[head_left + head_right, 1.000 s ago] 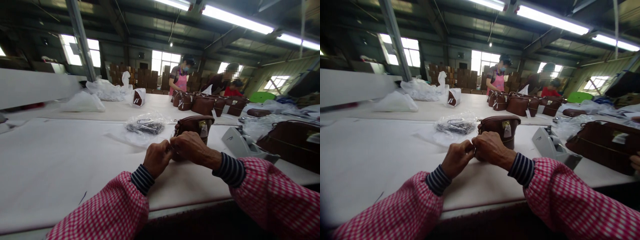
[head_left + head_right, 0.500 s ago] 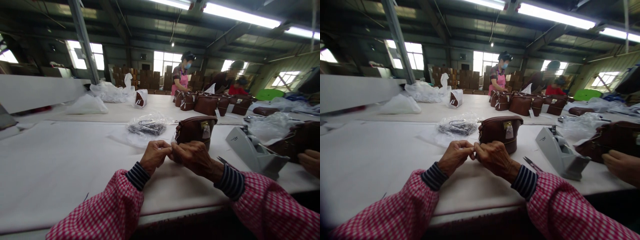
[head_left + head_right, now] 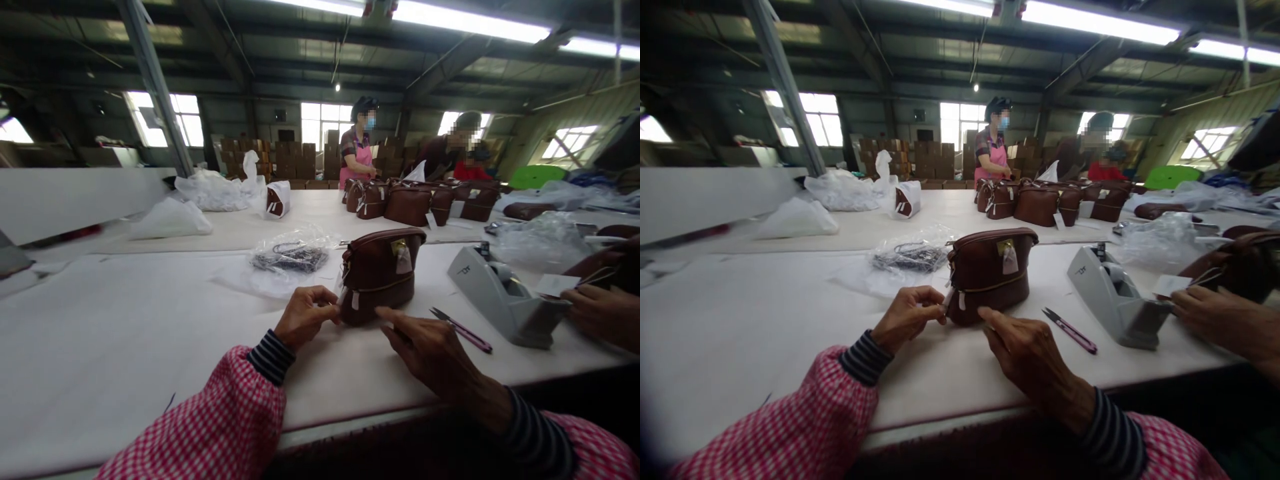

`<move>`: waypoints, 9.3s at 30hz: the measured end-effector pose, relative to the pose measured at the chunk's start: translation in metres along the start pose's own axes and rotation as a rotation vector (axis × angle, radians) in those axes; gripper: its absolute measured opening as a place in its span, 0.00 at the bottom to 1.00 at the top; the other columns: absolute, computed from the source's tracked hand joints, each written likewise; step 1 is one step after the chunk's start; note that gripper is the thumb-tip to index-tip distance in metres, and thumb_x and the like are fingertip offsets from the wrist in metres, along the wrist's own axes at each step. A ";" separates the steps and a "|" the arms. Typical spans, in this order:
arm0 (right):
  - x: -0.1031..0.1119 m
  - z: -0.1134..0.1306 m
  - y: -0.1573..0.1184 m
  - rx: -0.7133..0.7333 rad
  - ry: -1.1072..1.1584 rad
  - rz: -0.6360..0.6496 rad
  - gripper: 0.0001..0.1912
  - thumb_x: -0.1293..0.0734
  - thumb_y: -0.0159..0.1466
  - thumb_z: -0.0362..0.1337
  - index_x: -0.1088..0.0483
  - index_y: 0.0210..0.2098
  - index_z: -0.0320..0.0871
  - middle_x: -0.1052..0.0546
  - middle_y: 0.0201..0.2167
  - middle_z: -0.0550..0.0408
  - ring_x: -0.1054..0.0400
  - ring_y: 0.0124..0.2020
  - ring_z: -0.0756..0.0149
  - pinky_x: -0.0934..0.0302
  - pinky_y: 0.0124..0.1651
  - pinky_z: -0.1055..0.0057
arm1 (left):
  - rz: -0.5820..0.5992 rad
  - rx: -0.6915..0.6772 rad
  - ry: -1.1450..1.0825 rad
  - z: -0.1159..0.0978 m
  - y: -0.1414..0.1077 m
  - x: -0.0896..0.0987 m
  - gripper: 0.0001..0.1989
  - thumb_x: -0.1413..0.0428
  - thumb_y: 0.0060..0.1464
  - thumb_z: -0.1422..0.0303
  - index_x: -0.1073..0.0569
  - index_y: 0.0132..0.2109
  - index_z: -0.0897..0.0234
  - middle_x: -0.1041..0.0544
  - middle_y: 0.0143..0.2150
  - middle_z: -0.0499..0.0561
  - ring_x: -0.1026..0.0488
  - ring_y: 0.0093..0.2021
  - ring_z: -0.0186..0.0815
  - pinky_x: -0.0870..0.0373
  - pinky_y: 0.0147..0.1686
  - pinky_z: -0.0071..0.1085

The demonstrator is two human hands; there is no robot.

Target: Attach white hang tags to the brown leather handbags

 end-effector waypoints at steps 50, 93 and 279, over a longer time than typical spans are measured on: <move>0.026 -0.176 0.081 -0.697 0.642 0.268 0.22 0.26 0.53 0.50 0.28 0.39 0.42 0.27 0.32 0.56 0.34 0.34 0.67 0.40 0.30 0.75 | -0.135 -0.168 0.235 0.025 0.022 0.007 0.18 0.41 0.53 0.53 0.30 0.39 0.63 0.22 0.21 0.48 0.26 0.24 0.37 0.37 0.29 0.31; 0.051 -0.076 0.161 -0.136 -0.056 0.384 0.06 0.32 0.59 0.36 0.21 0.33 0.46 0.21 0.35 0.54 0.28 0.36 0.62 0.37 0.39 0.69 | -0.335 -0.482 0.410 -0.103 0.039 0.018 0.11 0.39 0.53 0.64 0.17 0.42 0.63 0.15 0.41 0.55 0.20 0.43 0.41 0.30 0.48 0.35; -0.009 -0.010 0.091 -0.561 0.880 -0.150 0.11 0.28 0.61 0.44 0.25 0.33 0.42 0.28 0.23 0.58 0.40 0.21 0.72 0.46 0.24 0.73 | -0.156 -0.164 -0.478 -0.046 -0.015 0.012 0.15 0.31 0.43 0.64 0.29 0.27 0.66 0.42 0.16 0.37 0.53 0.16 0.19 0.60 0.17 0.23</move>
Point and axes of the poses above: each hand's wrist, its own y-axis towards the middle knuckle, its own x-axis out of the back of the hand, z = x × y, the point moved 8 cm from there along y, towards the middle knuckle
